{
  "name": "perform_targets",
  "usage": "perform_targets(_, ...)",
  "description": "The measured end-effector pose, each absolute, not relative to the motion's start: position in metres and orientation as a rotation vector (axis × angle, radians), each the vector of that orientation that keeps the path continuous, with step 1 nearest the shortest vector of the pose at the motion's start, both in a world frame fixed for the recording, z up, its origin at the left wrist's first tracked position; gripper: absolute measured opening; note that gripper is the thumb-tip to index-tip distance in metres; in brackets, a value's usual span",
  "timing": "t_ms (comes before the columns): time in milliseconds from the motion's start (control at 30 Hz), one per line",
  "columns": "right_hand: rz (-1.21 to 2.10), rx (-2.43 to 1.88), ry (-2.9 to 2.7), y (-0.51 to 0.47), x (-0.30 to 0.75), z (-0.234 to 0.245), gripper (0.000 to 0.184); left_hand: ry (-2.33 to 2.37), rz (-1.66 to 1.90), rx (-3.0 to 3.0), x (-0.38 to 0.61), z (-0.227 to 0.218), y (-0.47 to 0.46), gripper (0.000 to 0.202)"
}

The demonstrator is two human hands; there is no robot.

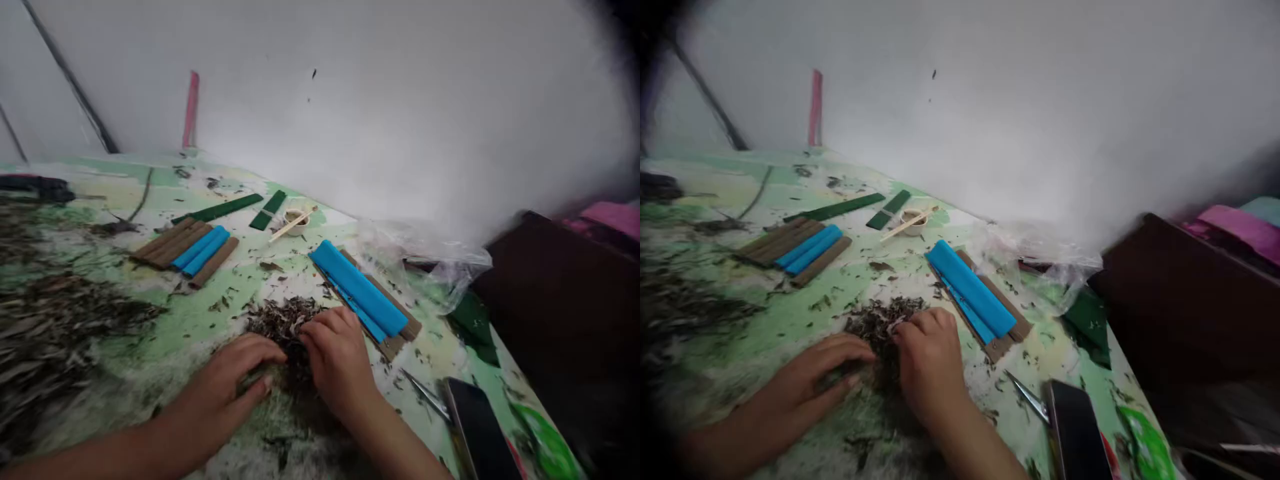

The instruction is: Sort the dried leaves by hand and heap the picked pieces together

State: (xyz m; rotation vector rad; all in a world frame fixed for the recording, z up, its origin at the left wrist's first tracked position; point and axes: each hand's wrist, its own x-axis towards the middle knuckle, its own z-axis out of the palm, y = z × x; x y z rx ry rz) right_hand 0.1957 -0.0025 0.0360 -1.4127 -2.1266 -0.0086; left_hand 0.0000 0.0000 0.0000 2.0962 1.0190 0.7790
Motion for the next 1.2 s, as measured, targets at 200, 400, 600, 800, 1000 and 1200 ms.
perform_targets(200, -0.117, -1.526, -2.113, -0.001, 0.181, 0.026, 0.008, 1.023, 0.815, 2.080, 0.004, 0.006, 0.001, 0.019)
perform_targets(400, -0.066, -1.419, -2.014, -0.005, 0.179, 0.031, 0.010, 1.064, 0.854, 1.956, 0.005, 0.008, 0.004, 0.015)
perform_targets(600, -0.142, -1.248, -2.103, -0.014, 0.172, 0.025, 0.009, 1.110, 0.830, 1.725, 0.005, 0.008, 0.010, 0.013)
perform_targets(800, -0.157, -1.194, -2.148, -0.016, 0.173, 0.018, 0.010, 1.098, 0.819, 1.595, 0.003, 0.001, 0.009, 0.018)
perform_targets(1000, -0.140, -1.138, -2.156, -0.016, 0.174, 0.020, 0.011, 1.110, 0.794, 1.617, 0.005, 0.005, 0.010, 0.019)
perform_targets(1200, -0.135, -1.248, -2.042, -0.010, 0.184, 0.023, 0.011, 1.108, 0.795, 1.584, 0.005, 0.008, 0.010, 0.023)
